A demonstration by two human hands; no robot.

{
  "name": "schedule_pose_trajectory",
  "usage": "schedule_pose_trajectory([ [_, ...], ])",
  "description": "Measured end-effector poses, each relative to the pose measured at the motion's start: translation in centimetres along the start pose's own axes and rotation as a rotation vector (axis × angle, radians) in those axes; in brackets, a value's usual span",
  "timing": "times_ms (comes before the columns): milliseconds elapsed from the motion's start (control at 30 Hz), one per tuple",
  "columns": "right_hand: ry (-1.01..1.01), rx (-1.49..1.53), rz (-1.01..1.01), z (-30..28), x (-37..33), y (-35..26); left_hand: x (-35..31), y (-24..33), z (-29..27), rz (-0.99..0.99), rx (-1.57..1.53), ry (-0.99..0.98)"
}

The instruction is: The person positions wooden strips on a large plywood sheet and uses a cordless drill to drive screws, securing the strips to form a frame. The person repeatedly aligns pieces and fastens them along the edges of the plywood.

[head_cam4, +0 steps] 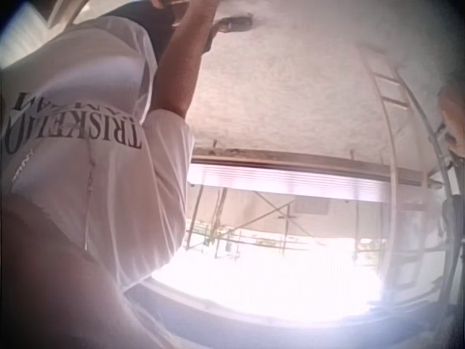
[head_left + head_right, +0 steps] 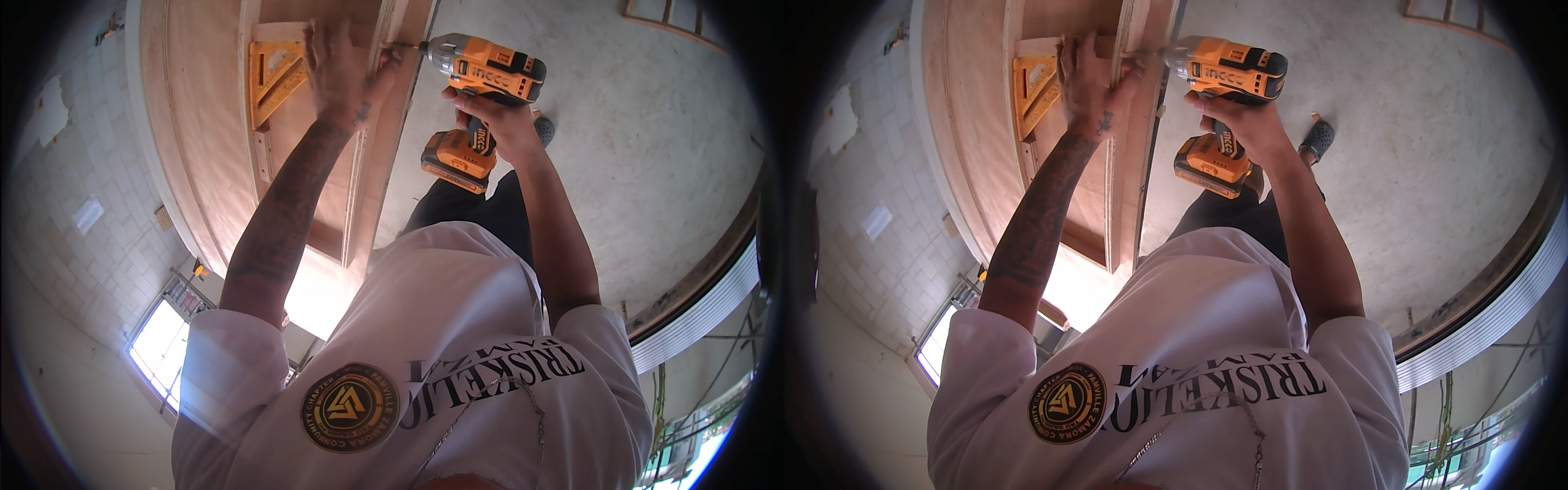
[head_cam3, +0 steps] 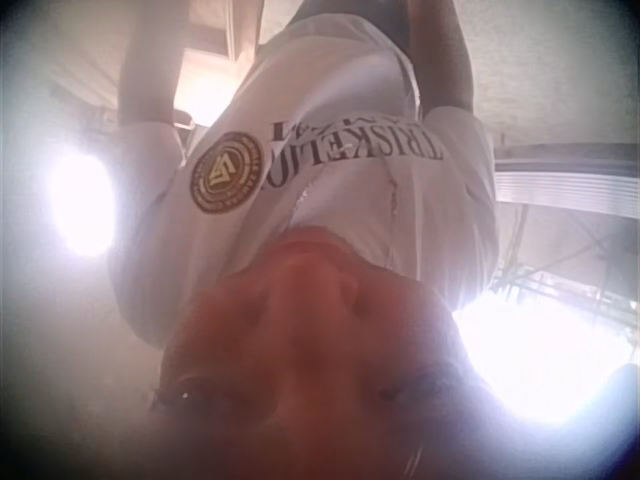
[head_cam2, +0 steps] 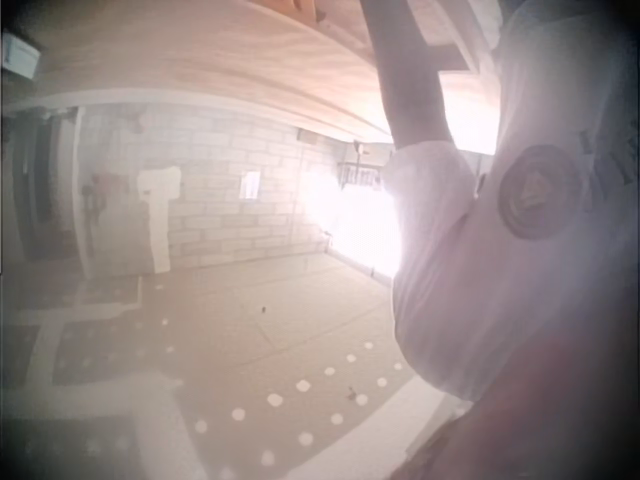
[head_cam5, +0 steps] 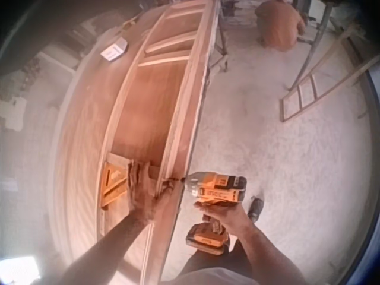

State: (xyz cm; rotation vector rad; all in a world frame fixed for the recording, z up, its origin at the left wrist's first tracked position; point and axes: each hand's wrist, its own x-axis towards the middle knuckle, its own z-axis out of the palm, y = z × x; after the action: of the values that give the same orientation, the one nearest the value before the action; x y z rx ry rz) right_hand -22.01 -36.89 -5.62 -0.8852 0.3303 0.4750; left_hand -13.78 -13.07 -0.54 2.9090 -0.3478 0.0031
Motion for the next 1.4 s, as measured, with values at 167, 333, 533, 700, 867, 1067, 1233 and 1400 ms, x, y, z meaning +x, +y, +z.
schedule_pose_trajectory([
  [167, -0.072, -0.073, 0.014, -0.9, 0.5, -0.1, -0.2, -0.4, 0.0, -0.005, -0.024, -0.012],
  [333, -0.122, -0.022, -0.029, -0.7, 0.6, -0.1, 0.4, -0.3, -0.3, 0.017, -0.03, -0.026],
  [533, -0.137, -0.011, -0.004, -0.7, 0.9, 0.3, 0.9, 0.0, -0.3, 0.02, -0.053, -0.014],
  [700, -0.156, -0.069, -0.023, -1.4, 1.3, 0.3, 0.6, -0.1, -0.3, 0.015, -0.059, -0.016],
  [867, -0.147, -0.086, -0.03, -1.3, 1.4, 0.6, 0.8, -0.3, -0.4, 0.036, -0.059, -0.01],
  [1067, -0.086, -0.138, 0.022, -1.0, 1.4, 0.0, 1.0, -0.3, -0.5, 0.068, -0.03, -0.018],
  [1233, -0.122, -0.12, 0.064, -0.7, 1.6, -0.2, 1.1, -0.4, -0.5, 0.06, -0.025, -0.037],
  [1400, -0.084, -0.135, 0.04, -0.7, 1.5, 0.0, 1.1, -0.4, -0.6, 0.061, -0.031, -0.045],
])
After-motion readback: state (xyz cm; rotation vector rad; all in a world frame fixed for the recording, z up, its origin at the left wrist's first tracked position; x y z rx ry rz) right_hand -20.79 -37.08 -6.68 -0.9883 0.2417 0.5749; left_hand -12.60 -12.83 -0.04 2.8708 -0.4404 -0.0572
